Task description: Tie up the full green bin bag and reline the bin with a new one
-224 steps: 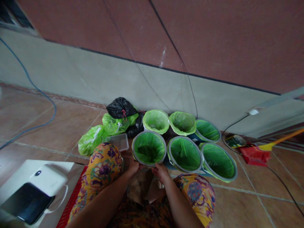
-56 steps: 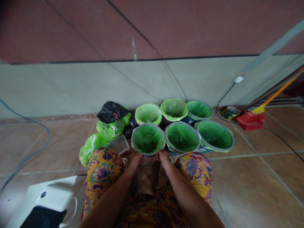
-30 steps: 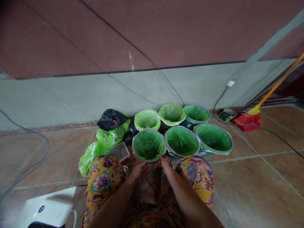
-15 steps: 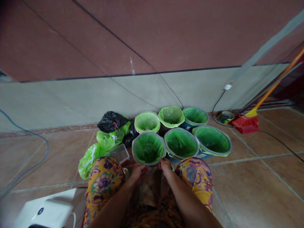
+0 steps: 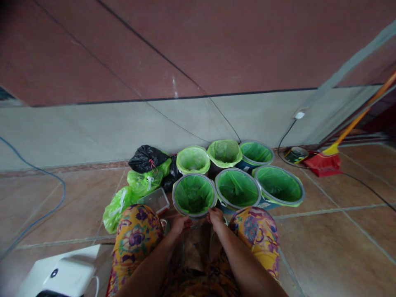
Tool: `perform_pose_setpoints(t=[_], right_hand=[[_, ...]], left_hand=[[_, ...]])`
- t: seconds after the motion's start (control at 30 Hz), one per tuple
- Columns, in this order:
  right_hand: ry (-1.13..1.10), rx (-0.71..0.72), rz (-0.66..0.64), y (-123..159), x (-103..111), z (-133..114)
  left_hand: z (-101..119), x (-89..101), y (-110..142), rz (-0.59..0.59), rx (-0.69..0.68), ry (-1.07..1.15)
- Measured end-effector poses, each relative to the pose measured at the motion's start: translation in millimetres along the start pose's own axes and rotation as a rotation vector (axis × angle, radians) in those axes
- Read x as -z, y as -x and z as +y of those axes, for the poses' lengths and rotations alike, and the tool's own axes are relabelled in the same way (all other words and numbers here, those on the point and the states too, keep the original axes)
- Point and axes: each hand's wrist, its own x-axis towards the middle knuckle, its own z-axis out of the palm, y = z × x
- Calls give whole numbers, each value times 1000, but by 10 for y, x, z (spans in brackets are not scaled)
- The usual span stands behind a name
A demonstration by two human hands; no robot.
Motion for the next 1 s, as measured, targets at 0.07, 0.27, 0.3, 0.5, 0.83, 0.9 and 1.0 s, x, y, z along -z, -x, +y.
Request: perform_pose_setpoints(t=[0.07,0.27,0.3,0.5,0.83,0.9,1.0], right_hand=[[-6,-3,14,-1,0,-3],[-9,-3,34,-35,7,22],[-7,-3,34,-44,8,28],[-1,6,24,-82,13,48],[38,47,12,-98,24,68],[56,69,11,-107,20,86],[97,127,-9,-132,27,116]], left_hand=[[-4,-5,3,-5,12,-5],[10,-20,14,-17,32,-4],[14,-21,15,-17,35,-7],[16,-30,17,-5,27,-21],[1,-46,16,20,-8,-29],[9,-50,31,18,-13,-12],[33,-69,57,-6,-1,22]])
